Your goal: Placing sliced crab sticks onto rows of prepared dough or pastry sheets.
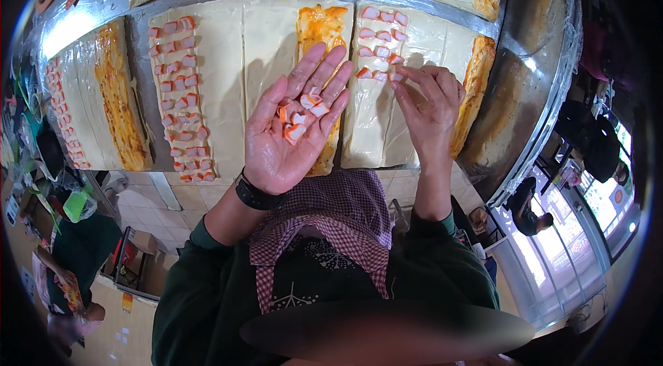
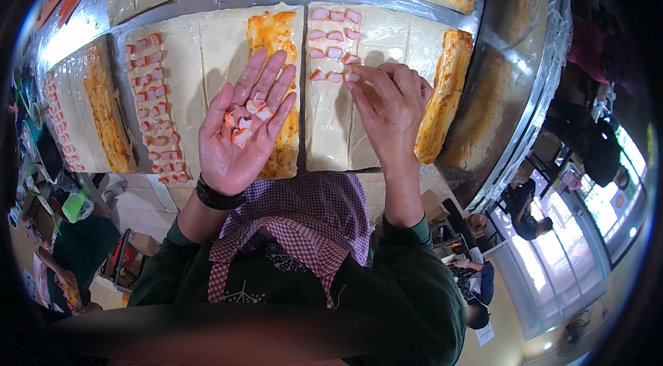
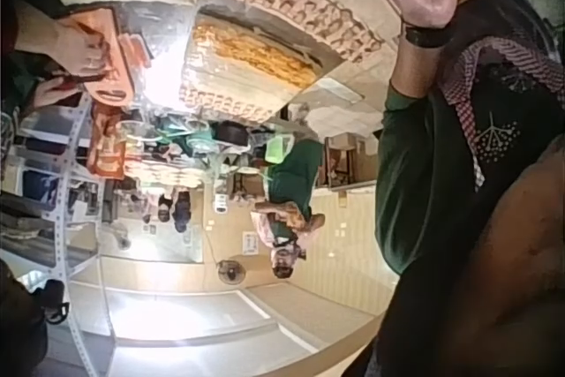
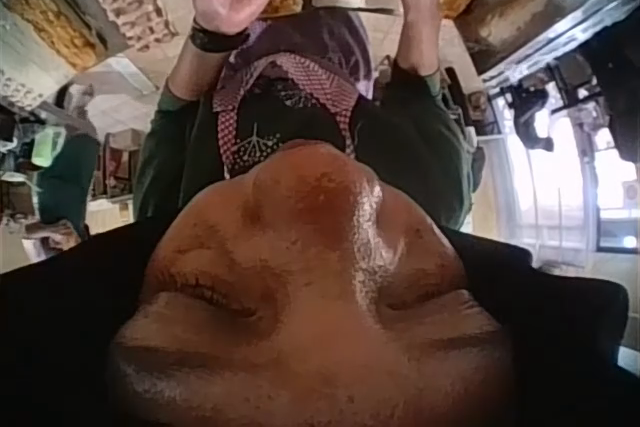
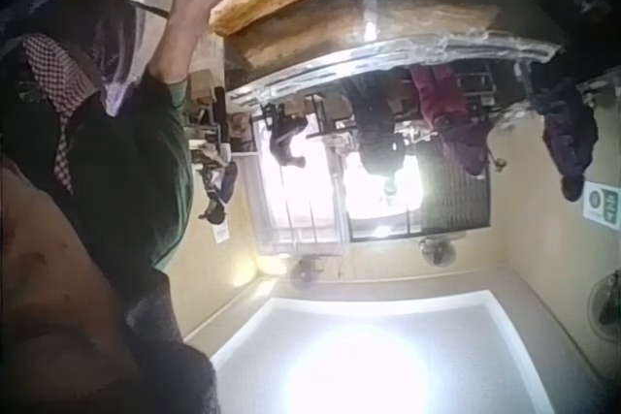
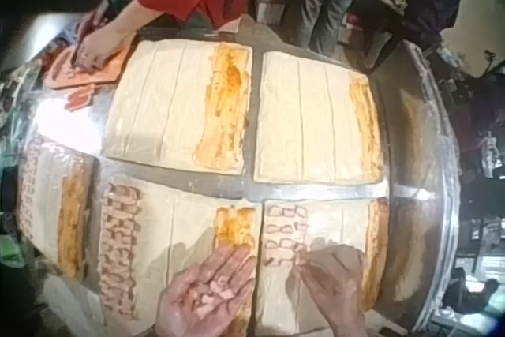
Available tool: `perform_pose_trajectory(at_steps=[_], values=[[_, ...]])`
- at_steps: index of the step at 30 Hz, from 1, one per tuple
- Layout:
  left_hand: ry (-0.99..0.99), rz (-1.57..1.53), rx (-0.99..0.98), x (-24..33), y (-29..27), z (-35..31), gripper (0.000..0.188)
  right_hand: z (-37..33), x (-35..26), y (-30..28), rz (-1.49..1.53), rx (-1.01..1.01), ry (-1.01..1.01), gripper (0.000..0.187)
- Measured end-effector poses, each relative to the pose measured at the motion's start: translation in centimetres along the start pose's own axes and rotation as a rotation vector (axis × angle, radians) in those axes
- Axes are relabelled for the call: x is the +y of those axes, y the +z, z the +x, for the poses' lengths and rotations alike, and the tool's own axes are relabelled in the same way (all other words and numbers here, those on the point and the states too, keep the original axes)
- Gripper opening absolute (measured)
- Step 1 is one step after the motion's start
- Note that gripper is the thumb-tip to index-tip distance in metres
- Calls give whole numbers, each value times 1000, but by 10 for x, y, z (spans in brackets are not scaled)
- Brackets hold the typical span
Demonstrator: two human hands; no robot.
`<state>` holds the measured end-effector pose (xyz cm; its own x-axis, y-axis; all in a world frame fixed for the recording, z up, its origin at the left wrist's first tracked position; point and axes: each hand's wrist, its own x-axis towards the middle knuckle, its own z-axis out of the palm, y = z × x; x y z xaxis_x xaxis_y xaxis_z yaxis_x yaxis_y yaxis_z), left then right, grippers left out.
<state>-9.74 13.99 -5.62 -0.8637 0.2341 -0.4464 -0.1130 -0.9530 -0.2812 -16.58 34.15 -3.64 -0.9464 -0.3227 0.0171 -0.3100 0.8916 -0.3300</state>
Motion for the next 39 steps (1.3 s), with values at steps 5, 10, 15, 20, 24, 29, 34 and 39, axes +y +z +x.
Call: perform_pose_trajectory(at_steps=[5, 10, 15, 20, 24, 29, 34, 39], values=[[-4, 1, -11, 1, 1, -1, 52, -2, 1, -1, 36, 17, 16, 24], [-3, 13, -11, 1, 2, 0, 52, -2, 3, 0, 20, 37, 43, 21], [-3, -1, 1, 1, 3, 0, 52, 1, -1, 3, 1, 83, -44, 17], [9, 14, 0, 0, 2, -2, 53, 4, -10, 4, 4, 39, -114, 19], [23, 38, 0, -1, 2, -5, 53, 5, -9, 9, -1, 50, -125, 19], [41, 41, -6, -4, 0, -9, 53, 6, -8, 11, 46, 42, -142, 19], [48, 46, -16, -7, 0, -16, 53, 7, -8, 12, 55, 59, -160, 18], [17, 60, -58, -7, 6, -26, 53, -3, -31, -15, 242, 94, -81, 16]])
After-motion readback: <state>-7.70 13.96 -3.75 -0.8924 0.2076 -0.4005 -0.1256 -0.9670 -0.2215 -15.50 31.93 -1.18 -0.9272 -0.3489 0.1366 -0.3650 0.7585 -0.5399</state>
